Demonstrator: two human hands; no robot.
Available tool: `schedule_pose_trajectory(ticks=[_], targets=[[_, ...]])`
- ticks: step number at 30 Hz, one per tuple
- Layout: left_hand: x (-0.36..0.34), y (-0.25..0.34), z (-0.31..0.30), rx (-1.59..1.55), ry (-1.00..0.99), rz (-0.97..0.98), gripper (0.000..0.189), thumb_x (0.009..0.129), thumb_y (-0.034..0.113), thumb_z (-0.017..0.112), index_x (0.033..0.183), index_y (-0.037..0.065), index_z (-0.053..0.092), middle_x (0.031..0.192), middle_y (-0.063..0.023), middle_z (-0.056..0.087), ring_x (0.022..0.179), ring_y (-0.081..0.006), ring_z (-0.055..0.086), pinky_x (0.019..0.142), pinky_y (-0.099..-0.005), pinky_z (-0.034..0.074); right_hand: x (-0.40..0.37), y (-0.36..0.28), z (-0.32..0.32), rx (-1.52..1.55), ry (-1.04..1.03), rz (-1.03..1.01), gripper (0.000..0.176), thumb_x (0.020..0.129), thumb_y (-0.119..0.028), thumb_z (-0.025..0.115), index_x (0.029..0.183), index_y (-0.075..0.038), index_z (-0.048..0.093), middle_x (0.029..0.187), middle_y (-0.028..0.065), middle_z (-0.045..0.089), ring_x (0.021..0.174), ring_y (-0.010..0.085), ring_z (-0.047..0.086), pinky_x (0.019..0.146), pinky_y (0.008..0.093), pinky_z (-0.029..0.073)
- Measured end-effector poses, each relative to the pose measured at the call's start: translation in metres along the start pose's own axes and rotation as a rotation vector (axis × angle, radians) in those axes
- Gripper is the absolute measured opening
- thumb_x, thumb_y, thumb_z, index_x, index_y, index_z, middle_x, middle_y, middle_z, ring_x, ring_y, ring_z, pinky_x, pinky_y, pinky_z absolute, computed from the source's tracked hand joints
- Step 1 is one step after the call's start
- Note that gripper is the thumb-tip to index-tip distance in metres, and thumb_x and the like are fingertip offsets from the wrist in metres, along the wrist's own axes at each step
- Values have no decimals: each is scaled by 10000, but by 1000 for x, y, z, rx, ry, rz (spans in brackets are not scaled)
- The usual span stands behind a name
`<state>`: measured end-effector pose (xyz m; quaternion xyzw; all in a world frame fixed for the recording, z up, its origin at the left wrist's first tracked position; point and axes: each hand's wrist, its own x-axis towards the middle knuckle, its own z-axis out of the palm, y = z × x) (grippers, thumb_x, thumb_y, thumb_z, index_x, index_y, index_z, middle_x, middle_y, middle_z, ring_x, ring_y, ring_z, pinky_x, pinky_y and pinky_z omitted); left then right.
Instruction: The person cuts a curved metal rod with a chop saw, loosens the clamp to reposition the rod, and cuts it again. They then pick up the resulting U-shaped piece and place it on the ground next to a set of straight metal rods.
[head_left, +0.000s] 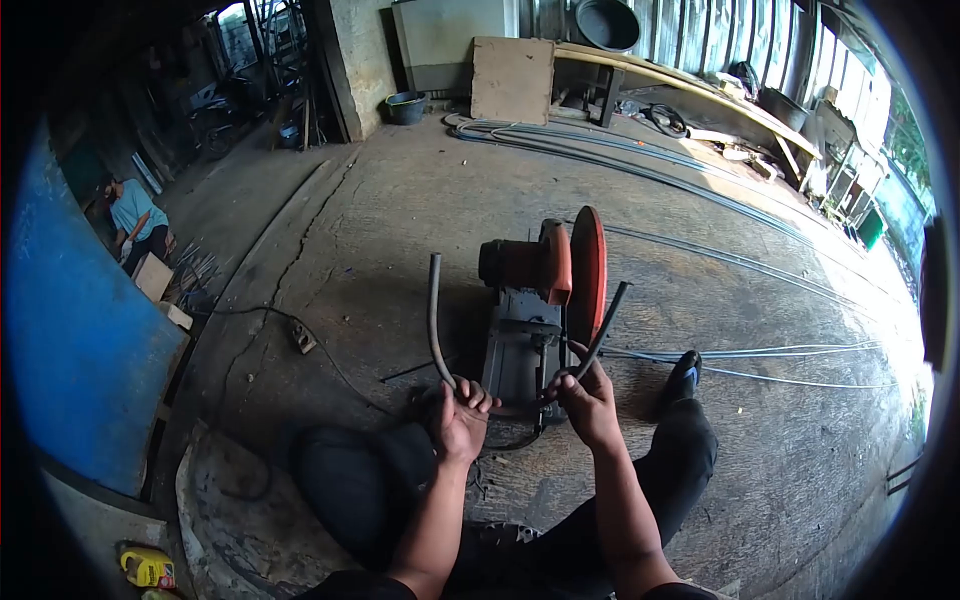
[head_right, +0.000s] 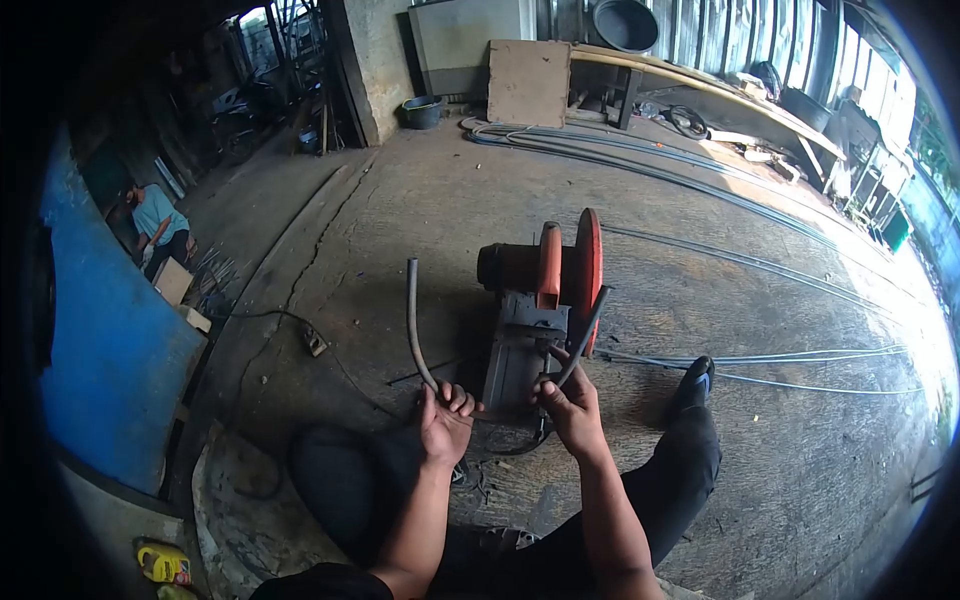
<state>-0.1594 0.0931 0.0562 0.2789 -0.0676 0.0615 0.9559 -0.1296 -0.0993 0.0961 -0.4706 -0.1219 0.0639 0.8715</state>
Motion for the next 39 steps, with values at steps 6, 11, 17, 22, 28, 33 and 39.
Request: schedule_pose_trajectory(ticks=[6, 11, 17, 22, 28, 33, 39], targets=[[-1, -3, 0, -7, 8, -19, 356, 995, 436, 308, 870, 131, 442, 732, 14, 411, 701, -129, 439, 815, -387, 414, 1, 0, -4, 26, 5, 5, 590, 901, -101, 586, 1388, 22, 278, 874, 77, 575, 799, 142, 571, 751, 281, 470], [0, -4, -2, 6, -4, -19, 356, 996, 430, 308, 875, 126, 448, 731, 9, 415, 702, -133, 440, 816, -387, 420, 2, 4, -9, 37, 11, 31, 563, 911, -105, 574, 1381, 19, 289, 885, 65, 579, 814, 132, 575, 756, 261, 469], [-1, -5, -2, 30, 70, -36, 348, 995, 430, 295, 845, 148, 434, 722, 19, 387, 693, -135, 407, 791, -367, 389, 0, 1, -8, -7, -7, 16, 545, 913, -105, 575, 1372, 24, 311, 896, 48, 589, 828, 116, 578, 774, 265, 474], [-1, -6, -2, 23, 98, -47, 346, 994, 429, 297, 837, 153, 434, 709, 25, 378, 673, -133, 398, 786, -365, 383, 1, 2, -6, -17, -10, 15, 544, 920, -100, 563, 1381, 24, 302, 894, 44, 588, 819, 113, 575, 764, 261, 474], [-2, 3, 11, -48, 41, 4, 331, 959, 418, 332, 809, 141, 433, 686, 14, 375, 643, -144, 402, 769, -375, 373, 12, 7, 6, 49, 98, 25, 527, 945, -81, 472, 1432, -83, 271, 911, 70, 542, 741, 132, 537, 704, 292, 472], [-6, 29, 13, -54, 72, 87, 346, 942, 407, 345, 948, 98, 501, 797, -44, 510, 756, -212, 508, 811, -423, 410, 28, -8, 41, 66, 35, 26, 495, 953, -118, 492, 1411, -74, 312, 897, 41, 558, 711, 106, 545, 675, 258, 484], [-24, 102, 12, -83, 90, 256, 372, 955, 333, 373, 1218, 89, 470, 941, -96, 606, 849, -285, 626, 856, -486, 492, 42, -15, 116, -125, -122, -11, 363, 945, -147, 523, 1272, -14, 439, 875, 47, 576, 728, 111, 559, 660, 250, 473]])
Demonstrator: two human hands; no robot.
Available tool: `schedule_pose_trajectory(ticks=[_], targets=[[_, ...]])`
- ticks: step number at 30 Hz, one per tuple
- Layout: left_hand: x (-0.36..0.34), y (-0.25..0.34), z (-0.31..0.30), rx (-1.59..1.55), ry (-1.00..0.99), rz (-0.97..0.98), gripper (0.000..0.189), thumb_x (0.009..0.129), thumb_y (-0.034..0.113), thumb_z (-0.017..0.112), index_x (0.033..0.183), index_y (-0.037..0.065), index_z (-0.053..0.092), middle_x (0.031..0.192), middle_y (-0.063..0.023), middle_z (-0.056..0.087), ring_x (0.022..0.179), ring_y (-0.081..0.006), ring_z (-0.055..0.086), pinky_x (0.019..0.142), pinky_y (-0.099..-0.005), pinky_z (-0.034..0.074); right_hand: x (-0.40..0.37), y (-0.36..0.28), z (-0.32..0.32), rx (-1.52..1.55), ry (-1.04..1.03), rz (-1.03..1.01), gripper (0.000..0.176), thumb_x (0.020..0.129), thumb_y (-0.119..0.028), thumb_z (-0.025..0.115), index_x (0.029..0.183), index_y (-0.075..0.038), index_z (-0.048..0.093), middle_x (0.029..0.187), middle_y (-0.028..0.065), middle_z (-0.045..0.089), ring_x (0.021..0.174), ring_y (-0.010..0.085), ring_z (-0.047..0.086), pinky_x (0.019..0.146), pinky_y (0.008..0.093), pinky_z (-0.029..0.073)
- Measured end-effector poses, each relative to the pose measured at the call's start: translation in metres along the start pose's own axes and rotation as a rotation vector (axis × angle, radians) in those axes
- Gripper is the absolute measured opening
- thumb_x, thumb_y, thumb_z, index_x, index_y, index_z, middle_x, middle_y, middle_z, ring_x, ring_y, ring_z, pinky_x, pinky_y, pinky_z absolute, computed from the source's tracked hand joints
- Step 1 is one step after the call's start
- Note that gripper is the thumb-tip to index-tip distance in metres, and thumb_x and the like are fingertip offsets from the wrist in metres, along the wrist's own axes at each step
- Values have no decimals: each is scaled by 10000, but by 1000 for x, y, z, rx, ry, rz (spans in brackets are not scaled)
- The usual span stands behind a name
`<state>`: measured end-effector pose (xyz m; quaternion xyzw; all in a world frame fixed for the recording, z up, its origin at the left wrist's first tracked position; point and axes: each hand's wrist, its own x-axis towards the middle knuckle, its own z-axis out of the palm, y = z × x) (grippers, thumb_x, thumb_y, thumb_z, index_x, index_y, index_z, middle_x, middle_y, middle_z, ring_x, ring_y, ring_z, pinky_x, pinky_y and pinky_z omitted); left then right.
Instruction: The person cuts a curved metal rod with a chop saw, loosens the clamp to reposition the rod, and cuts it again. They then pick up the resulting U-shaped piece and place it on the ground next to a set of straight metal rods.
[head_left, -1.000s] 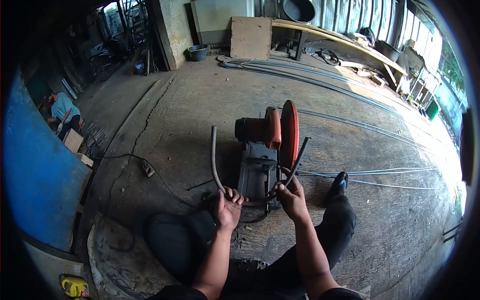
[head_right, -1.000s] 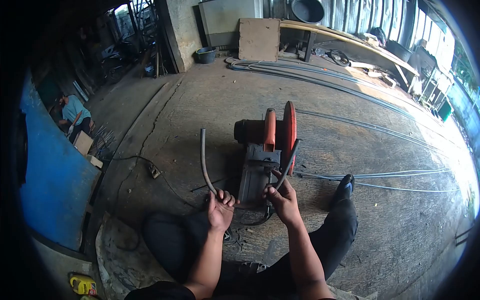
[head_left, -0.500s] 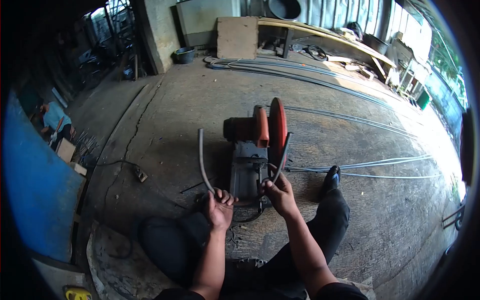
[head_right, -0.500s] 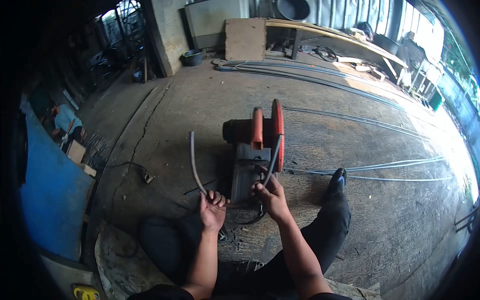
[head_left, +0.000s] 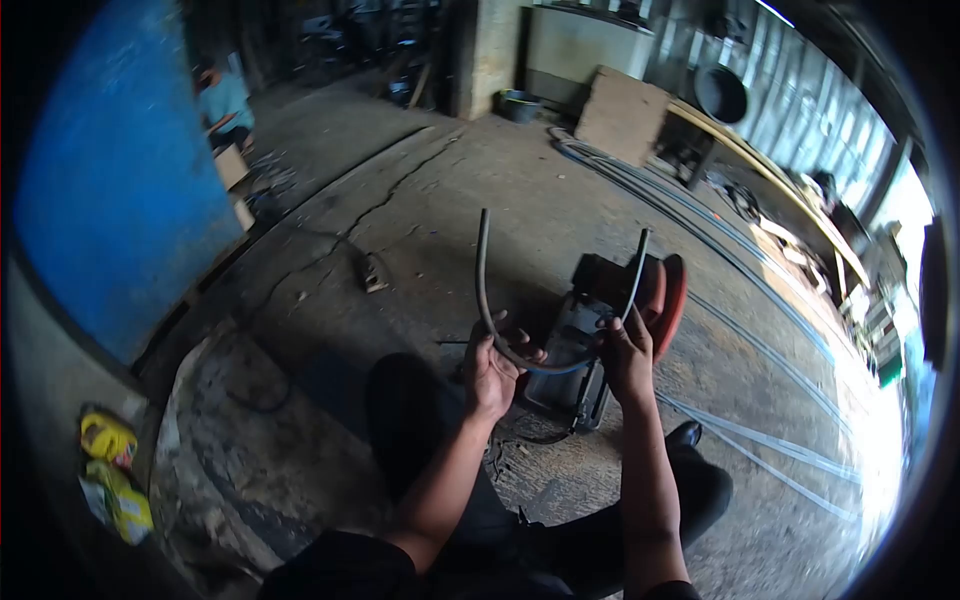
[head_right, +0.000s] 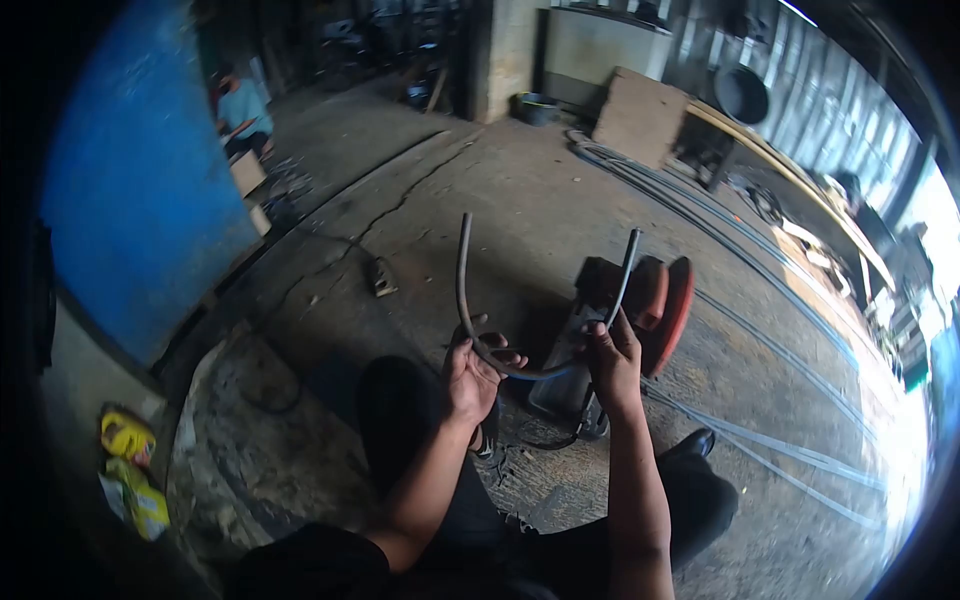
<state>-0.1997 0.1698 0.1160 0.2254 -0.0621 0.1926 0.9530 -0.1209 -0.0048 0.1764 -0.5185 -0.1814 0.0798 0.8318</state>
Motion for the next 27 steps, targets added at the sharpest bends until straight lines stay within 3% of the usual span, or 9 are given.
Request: schedule_pose_trajectory(ticks=[3, 7, 9, 12, 14, 17, 18, 22, 27], targets=[[1, 49, -12, 76, 41, 122, 357, 948, 283, 403, 1218, 58, 467, 947, -119, 617, 871, -313, 644, 867, -504, 499, 22, 16, 34, 13, -105, 43, 376, 946, -150, 523, 1268, 20, 432, 898, 64, 586, 730, 124, 569, 655, 256, 474], [-30, 145, -13, 677, 175, 173, 284, 914, 140, 457, 1132, -33, 510, 990, -183, 638, 902, -309, 655, 822, -432, 537, 33, 58, 97, 48, -244, 95, 396, 951, -131, 507, 1288, 52, 406, 948, 106, 603, 716, 139, 568, 660, 268, 480], [-46, 172, -10, 903, 237, 165, 344, 897, 79, 468, 1227, -19, 466, 1018, -195, 640, 901, -281, 663, 775, -367, 552, 35, 71, 113, 63, -277, 152, 402, 954, -125, 499, 1296, 60, 396, 990, 133, 610, 703, 144, 569, 662, 271, 479], [-63, 192, 4, 974, 290, 195, 416, 892, 57, 489, 1295, 13, 399, 1019, -185, 639, 909, -280, 662, 748, -346, 554, 49, 73, 142, 85, -435, 124, 422, 951, -128, 509, 1294, 83, 383, 1030, 154, 611, 680, 146, 570, 650, 266, 473], [-74, 198, 8, 940, 355, 355, 465, 892, 54, 509, 1329, 43, 352, 1017, -170, 639, 910, -283, 661, 729, -332, 556, 56, 68, 173, 27, -459, 96, 373, 945, -126, 523, 1225, 95, 413, 1025, 172, 612, 653, 144, 568, 618, 261, 467], [-89, 223, 8, 914, 438, 472, 440, 906, 87, 515, 1317, 44, 365, 1029, -159, 640, 912, -285, 661, 720, -334, 558, 57, 70, 220, 120, -552, 76, 219, 924, -69, 541, 1068, 71, 451, 935, 143, 604, 657, 154, 606, 592, 278, 498], [-93, 237, 6, 911, 505, 465, 344, 914, 100, 513, 1242, 15, 452, 1015, -150, 646, 917, -264, 661, 714, -338, 560, 58, 75, 232, 130, -582, 86, 219, 924, -69, 541, 1068, 71, 451, 935, 143, 604, 657, 154, 606, 592, 278, 498], [-104, 280, -36, 1139, 773, 406, 223, 921, 154, 543, 1024, -36, 600, 917, -118, 656, 856, -204, 663, 709, -330, 558, 69, 123, 284, 19, -619, 111, 196, 908, -50, 563, 1037, 65, 472, 881, 126, 606, 643, 169, 617, 562, 273, 506], [-163, 281, -186, 946, 1088, 493, 228, 911, 137, 569, 1020, -61, 601, 870, -98, 646, 754, -182, 645, 710, -320, 555, 41, 277, 330, -55, -807, 453, 272, 838, 29, 583, 1102, 62, 525, 830, 102, 613, 658, 166, 612, 561, 266, 494]])
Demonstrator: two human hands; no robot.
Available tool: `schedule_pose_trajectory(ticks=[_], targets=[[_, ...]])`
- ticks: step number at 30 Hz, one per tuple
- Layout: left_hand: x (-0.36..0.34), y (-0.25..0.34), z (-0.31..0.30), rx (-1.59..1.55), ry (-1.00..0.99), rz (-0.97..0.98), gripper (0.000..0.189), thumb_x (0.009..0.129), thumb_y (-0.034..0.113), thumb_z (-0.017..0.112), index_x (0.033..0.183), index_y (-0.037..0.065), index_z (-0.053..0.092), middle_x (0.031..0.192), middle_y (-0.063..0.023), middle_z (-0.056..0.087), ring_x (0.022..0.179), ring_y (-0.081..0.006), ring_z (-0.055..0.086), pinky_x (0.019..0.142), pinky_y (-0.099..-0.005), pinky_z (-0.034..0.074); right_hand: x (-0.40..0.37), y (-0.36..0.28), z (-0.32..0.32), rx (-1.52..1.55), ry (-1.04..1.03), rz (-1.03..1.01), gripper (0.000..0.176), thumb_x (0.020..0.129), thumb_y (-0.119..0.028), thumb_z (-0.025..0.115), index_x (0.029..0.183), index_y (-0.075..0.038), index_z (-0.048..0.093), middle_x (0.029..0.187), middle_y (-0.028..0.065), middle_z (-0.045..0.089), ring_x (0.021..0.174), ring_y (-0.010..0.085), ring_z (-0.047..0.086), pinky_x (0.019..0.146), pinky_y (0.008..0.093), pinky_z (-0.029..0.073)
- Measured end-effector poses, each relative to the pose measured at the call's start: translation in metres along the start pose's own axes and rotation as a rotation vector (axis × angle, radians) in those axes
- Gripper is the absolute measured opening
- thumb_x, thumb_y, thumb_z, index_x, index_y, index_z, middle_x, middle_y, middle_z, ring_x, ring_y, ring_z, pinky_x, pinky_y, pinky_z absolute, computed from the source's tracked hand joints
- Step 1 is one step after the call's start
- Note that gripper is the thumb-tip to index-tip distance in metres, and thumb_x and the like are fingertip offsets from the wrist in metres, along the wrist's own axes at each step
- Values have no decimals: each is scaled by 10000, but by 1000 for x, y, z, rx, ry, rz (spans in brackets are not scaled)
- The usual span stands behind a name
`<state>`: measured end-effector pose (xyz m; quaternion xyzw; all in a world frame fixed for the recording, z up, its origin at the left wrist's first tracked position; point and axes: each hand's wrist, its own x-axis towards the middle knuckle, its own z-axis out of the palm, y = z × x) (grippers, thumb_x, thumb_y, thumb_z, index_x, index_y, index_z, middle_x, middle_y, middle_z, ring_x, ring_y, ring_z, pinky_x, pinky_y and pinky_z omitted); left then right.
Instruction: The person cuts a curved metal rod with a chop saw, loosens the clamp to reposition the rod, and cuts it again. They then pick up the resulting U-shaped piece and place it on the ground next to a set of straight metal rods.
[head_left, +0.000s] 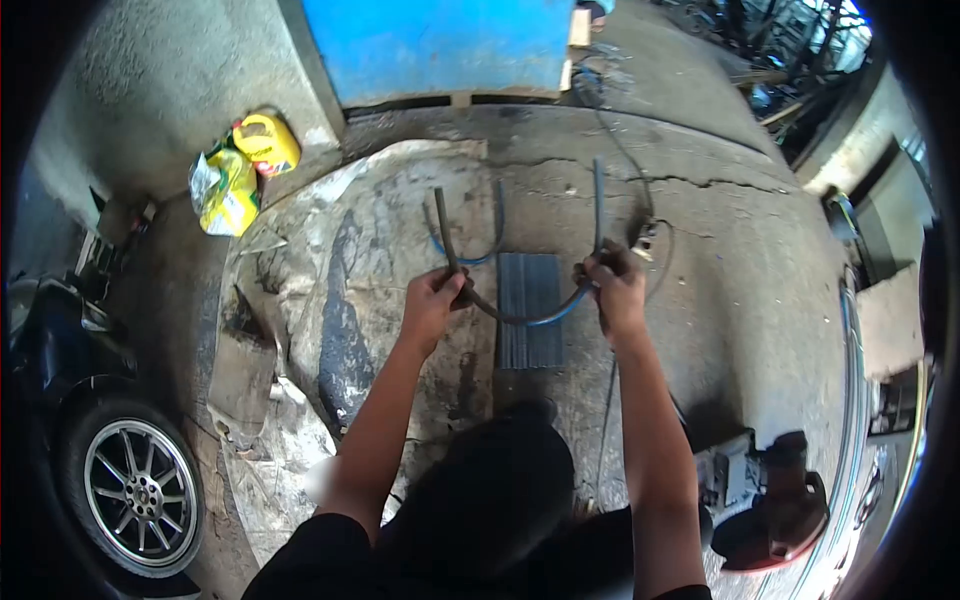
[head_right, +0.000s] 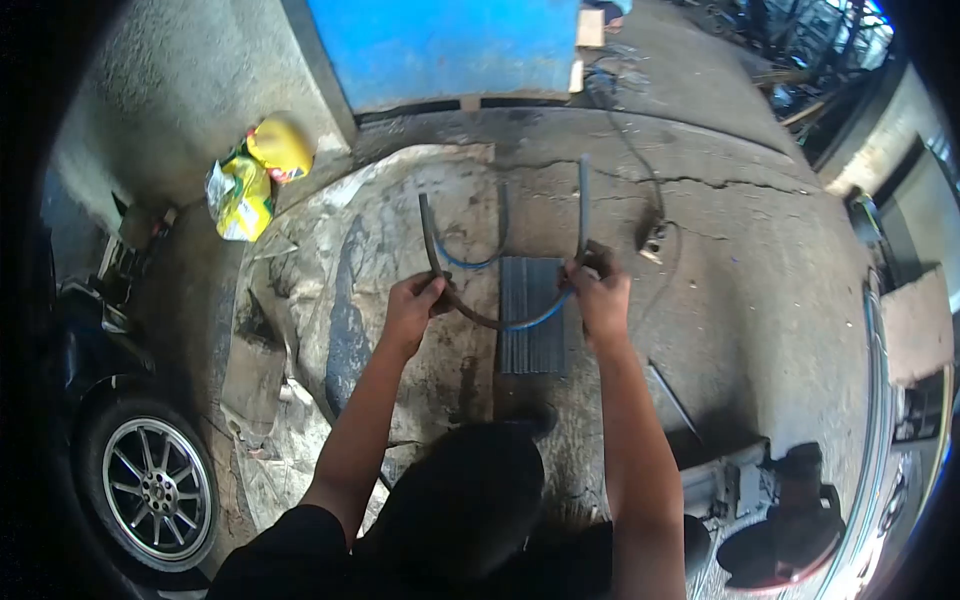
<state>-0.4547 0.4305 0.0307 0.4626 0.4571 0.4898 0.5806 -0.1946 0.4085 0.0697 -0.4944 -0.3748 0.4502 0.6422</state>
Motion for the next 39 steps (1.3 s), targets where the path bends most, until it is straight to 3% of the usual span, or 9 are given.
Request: schedule_pose_trajectory(ticks=[2, 5, 11, 19, 22, 24, 30, 36, 39], targets=[[16, -46, -36, -22, 98, -56, 221, 907, 123, 574, 1004, -74, 604, 854, -93, 640, 729, -176, 637, 711, -318, 555, 13, 59, 21, 128, -24, 185, 306, 808, 29, 597, 1110, 64, 560, 808, 88, 621, 702, 156, 608, 571, 256, 460], [53, -97, -80, 116, 216, -153, 234, 901, 110, 580, 1007, -96, 617, 827, -88, 638, 719, -155, 626, 706, -315, 555, 49, 160, 37, -149, -59, 265, 269, 782, -5, 638, 1040, 68, 613, 808, 80, 631, 731, 153, 603, 609, 280, 451], [165, -158, -110, 358, 265, -194, 235, 871, 81, 593, 996, -114, 629, 817, -95, 655, 681, -135, 618, 610, -275, 530, 130, 255, 66, -559, 64, 426, 300, 735, -56, 690, 1021, 21, 652, 857, 104, 670, 773, 205, 631, 714, 348, 475], [251, -207, -121, 525, 414, -348, 226, 858, 71, 597, 992, -104, 645, 789, -114, 668, 644, -140, 627, 564, -268, 509, 224, 287, 105, -849, -21, 344, 360, 722, -85, 653, 1072, 2, 643, 984, 211, 662, 947, 340, 635, 809, 411, 490], [269, -224, -124, 495, 492, -262, 216, 857, 82, 596, 967, -95, 657, 746, -105, 669, 621, -135, 628, 552, -276, 497, 248, 300, 112, -930, -52, 382, 359, 718, -63, 619, 1071, 4, 645, 973, 217, 661, 941, 351, 633, 818, 415, 493], [275, -228, -121, 541, 487, -233, 206, 822, 170, 620, 866, -17, 694, 660, -137, 665, 610, -221, 657, 600, -350, 492, 257, 300, 114, -935, -74, 422, 360, 720, -55, 606, 1073, 11, 641, 980, 223, 657, 939, 355, 633, 818, 418, 496], [281, -233, -118, 836, 547, -228, 241, 789, 212, 640, 877, -6, 696, 692, -145, 667, 660, -286, 654, 669, -370, 493, 271, 311, 115, -987, -111, 465, 343, 731, -42, 586, 1061, 37, 629, 994, 246, 641, 927, 366, 632, 793, 422, 511], [279, -226, -116, 739, 477, -249, 249, 791, 211, 637, 896, -8, 690, 719, -156, 670, 675, -307, 646, 670, -367, 485, 268, 307, 122, -1038, -86, 467, 274, 735, -20, 573, 996, 41, 631, 949, 246, 639, 914, 382, 626, 777, 429, 512], [278, -240, -118, 649, 530, -152, 252, 800, 191, 640, 909, -32, 682, 700, -147, 668, 607, -244, 639, 612, -339, 481, 267, 303, 122, -1040, -86, 410, 303, 738, -27, 595, 1034, 27, 626, 950, 233, 646, 910, 371, 630, 782, 429, 510]])
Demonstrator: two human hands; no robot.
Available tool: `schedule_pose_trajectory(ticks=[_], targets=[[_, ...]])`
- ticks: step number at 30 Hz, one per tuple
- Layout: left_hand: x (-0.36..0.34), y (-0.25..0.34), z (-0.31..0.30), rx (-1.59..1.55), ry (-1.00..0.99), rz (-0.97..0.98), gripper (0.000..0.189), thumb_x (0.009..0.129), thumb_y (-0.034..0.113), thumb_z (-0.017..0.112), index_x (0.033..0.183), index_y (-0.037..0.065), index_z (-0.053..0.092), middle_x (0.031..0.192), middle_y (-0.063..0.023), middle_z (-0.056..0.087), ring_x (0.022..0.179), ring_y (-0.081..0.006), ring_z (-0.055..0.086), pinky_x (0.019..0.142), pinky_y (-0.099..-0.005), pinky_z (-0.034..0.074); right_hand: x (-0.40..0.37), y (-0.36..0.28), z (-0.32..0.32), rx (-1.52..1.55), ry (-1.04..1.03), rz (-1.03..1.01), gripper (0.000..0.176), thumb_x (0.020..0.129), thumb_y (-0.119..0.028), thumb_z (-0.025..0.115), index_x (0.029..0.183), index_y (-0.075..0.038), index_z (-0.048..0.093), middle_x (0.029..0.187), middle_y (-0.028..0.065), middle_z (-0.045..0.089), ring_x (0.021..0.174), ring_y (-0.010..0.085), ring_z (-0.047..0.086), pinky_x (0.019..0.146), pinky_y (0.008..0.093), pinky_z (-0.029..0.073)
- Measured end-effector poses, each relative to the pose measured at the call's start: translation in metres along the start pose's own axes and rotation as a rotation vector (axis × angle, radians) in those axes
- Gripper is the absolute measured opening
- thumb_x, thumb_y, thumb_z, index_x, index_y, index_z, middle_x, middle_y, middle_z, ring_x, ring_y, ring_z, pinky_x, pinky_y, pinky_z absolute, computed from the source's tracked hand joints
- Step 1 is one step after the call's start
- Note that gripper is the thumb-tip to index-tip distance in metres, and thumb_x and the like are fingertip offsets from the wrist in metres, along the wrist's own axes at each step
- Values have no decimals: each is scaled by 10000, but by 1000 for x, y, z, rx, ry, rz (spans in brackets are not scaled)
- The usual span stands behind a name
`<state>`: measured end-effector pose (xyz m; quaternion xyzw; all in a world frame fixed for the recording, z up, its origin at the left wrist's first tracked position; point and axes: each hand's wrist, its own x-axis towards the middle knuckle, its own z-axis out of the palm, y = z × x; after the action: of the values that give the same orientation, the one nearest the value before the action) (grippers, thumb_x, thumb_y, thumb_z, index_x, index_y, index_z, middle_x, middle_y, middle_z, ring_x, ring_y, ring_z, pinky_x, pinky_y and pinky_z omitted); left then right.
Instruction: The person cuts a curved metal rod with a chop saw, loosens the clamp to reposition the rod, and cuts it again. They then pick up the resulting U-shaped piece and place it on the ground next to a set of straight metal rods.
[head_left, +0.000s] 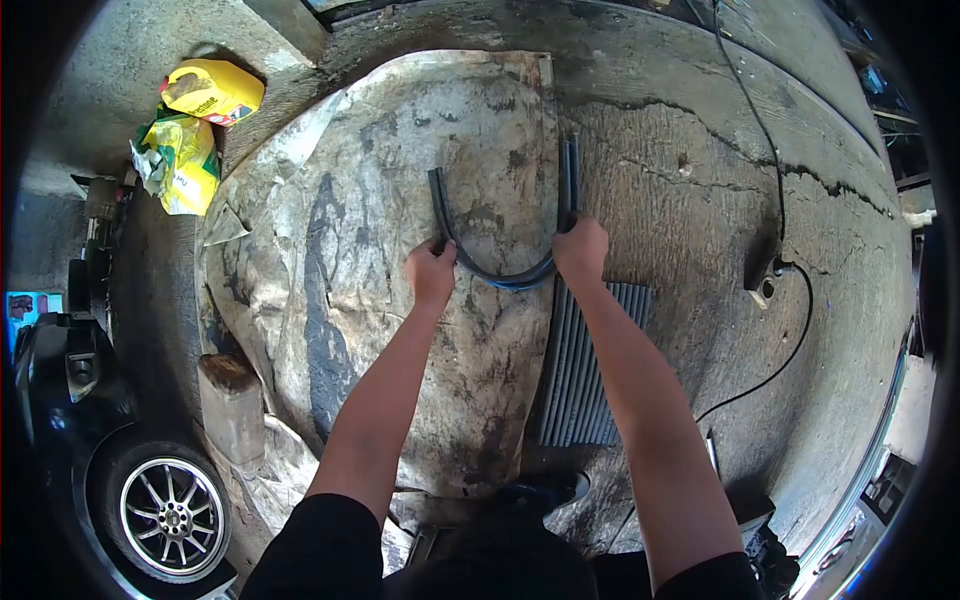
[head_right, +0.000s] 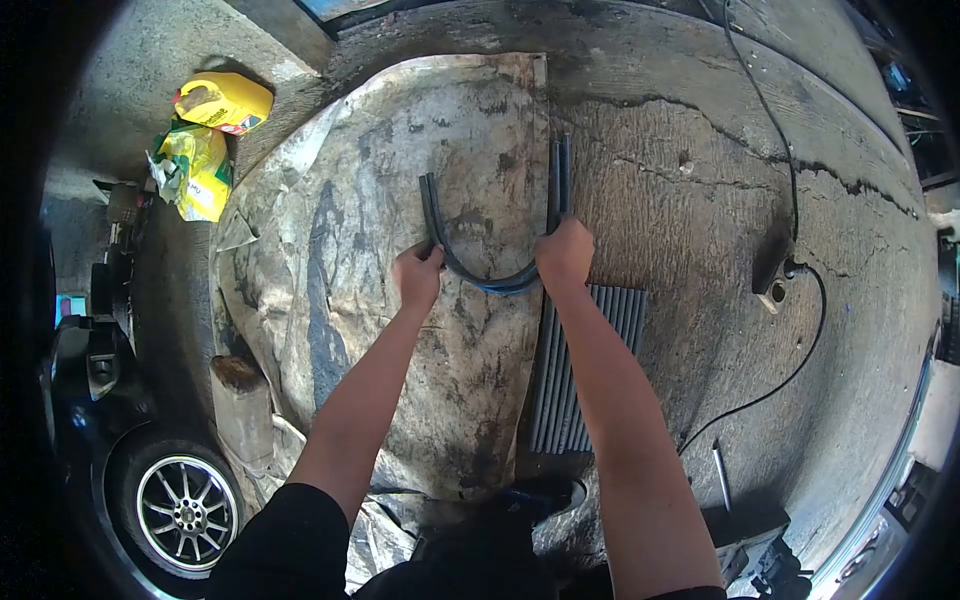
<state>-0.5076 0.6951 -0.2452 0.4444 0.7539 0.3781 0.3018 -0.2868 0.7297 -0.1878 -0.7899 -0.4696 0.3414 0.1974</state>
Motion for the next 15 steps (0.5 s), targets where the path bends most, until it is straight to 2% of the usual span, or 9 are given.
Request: schedule_pose_trajectory(ticks=[1, 2, 4, 11, 12, 15], targets=[[-1, -1, 1, -61, 14, -27, 252, 804, 178, 643, 921, -43, 678, 692, -139, 668, 585, -209, 635, 585, -326, 478, -2, 2, -1, 16, 27, -41, 344, 744, -42, 619, 1084, 14, 623, 962, 225, 652, 911, 354, 636, 790, 424, 509], [-2, -1, 1, -61, 6, -29, 252, 804, 178, 643, 921, -43, 678, 692, -139, 668, 585, -209, 635, 585, -326, 478, -1, 9, 2, 13, 29, -33, 344, 744, -42, 619, 1084, 14, 623, 962, 225, 652, 911, 354, 636, 790, 424, 509], [-6, 7, -2, -132, 2, -6, 254, 814, 153, 655, 963, -52, 670, 701, -117, 673, 585, -145, 625, 554, -294, 479, 1, 24, 8, 72, 181, -219, 285, 724, -27, 601, 1003, 20, 629, 922, 226, 639, 899, 402, 616, 787, 437, 496], [2, -15, -3, -286, -78, -8, 264, 823, 138, 677, 1001, -57, 662, 765, -104, 683, 628, -121, 628, 585, -250, 519, -16, 59, -7, 81, 103, -250, 241, 777, -103, 598, 985, 6, 650, 937, 241, 639, 881, 389, 618, 787, 430, 486], [1, -13, -3, -333, -82, -22, 264, 825, 141, 680, 1004, -52, 661, 761, -100, 679, 633, -125, 628, 581, -252, 516, -23, 59, -13, 84, 78, -257, 230, 793, -115, 602, 984, 3, 656, 928, 228, 651, 874, 364, 634, 784, 408, 491], [-4, -6, -4, -243, -99, -111, 266, 826, 155, 684, 986, -56, 658, 737, -95, 667, 606, -129, 614, 571, -262, 511, -45, 56, -43, 74, 46, -211, 215, 818, -137, 601, 976, -5, 664, 905, 214, 664, 859, 338, 651, 777, 383, 495]])
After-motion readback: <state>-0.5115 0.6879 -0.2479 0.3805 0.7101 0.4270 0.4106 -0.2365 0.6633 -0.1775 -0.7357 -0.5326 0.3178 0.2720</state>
